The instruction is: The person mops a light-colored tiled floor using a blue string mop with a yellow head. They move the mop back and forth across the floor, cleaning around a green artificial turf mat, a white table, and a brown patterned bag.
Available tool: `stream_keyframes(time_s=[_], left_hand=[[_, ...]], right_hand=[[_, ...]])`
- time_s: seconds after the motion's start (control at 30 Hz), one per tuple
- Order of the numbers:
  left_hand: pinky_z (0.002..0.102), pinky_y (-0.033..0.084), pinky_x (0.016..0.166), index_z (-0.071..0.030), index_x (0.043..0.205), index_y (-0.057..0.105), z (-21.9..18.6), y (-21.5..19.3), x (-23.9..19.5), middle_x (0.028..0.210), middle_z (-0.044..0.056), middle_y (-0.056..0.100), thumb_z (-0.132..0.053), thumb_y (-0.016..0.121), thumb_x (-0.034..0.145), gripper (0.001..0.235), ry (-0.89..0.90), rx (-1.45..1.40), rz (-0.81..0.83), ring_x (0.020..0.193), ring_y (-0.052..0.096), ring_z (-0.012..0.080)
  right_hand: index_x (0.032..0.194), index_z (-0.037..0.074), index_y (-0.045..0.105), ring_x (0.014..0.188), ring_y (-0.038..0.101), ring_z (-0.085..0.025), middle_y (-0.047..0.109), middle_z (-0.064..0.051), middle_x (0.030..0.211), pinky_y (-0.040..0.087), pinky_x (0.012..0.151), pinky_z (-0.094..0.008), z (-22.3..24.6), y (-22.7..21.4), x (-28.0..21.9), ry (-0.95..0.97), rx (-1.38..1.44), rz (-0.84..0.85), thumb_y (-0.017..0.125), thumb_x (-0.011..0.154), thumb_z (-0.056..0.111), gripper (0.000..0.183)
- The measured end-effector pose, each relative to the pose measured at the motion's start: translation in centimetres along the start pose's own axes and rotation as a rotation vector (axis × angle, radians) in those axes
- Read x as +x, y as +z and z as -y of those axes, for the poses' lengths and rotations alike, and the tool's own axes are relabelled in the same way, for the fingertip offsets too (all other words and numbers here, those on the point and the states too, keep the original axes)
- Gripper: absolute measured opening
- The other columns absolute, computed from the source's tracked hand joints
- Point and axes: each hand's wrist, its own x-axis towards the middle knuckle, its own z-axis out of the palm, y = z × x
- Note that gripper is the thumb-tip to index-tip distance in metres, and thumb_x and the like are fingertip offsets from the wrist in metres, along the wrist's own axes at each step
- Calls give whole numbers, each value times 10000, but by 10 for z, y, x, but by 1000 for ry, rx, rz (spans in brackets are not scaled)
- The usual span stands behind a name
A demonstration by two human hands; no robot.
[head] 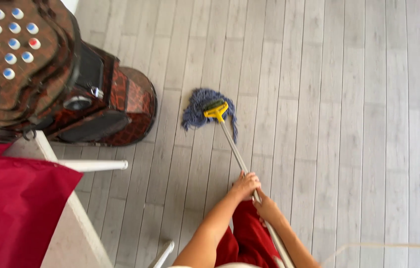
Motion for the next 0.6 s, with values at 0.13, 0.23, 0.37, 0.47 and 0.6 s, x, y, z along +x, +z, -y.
stream_keyframes(time_s=[0.13, 0.23, 0.37, 0.47, 0.6], left_hand=[[683, 172, 1251, -98, 1016, 697, 10, -46, 21, 1329, 84, 617, -38, 717, 901, 131, -73, -115, -16, 1477, 384, 315], [698, 160, 1227, -106, 981, 690, 32, -64, 47, 1534, 140, 427, -33, 704, 852, 149, -134, -189, -153, 1561, 119, 501], [706, 59, 1216, -94, 1116, 592, 62, -105, 63, 1705, 232, 121, -109, 520, 998, 138, -342, -267, -181, 1571, -88, 476], [742, 65, 1194, -75, 1065, 566, 97, -131, 84, 1690, 287, 97, -127, 477, 1020, 113, -387, -296, -209, 1552, -68, 534], [676, 208, 1221, -236, 1291, 606, 165, -166, 105, 1704, 184, 233, -214, 518, 1038, 268, -471, -253, -281, 1582, 145, 442]], right_hand=[[1655, 179, 109, 480, 612, -166, 760, -188, 873, 618, 512, -292, 54, -47, 10, 35, -24, 72, 419, 1078, 229, 657], [1668, 302, 100, 527, 554, -190, 611, -115, 820, 561, 467, -325, 94, -76, 24, 112, -13, 84, 423, 1082, 297, 669], [1666, 315, 101, 511, 553, -195, 574, -92, 761, 566, 474, -332, 129, -97, 73, 68, -79, 103, 391, 1076, 256, 660], [1664, 329, 123, 513, 547, -192, 576, -100, 797, 559, 486, -331, 171, -117, 95, 51, -106, 107, 395, 1072, 258, 656], [1607, 309, 353, 500, 742, -219, 764, -152, 803, 670, 427, -324, 201, -121, 184, 17, -145, 29, 504, 1001, 324, 624]])
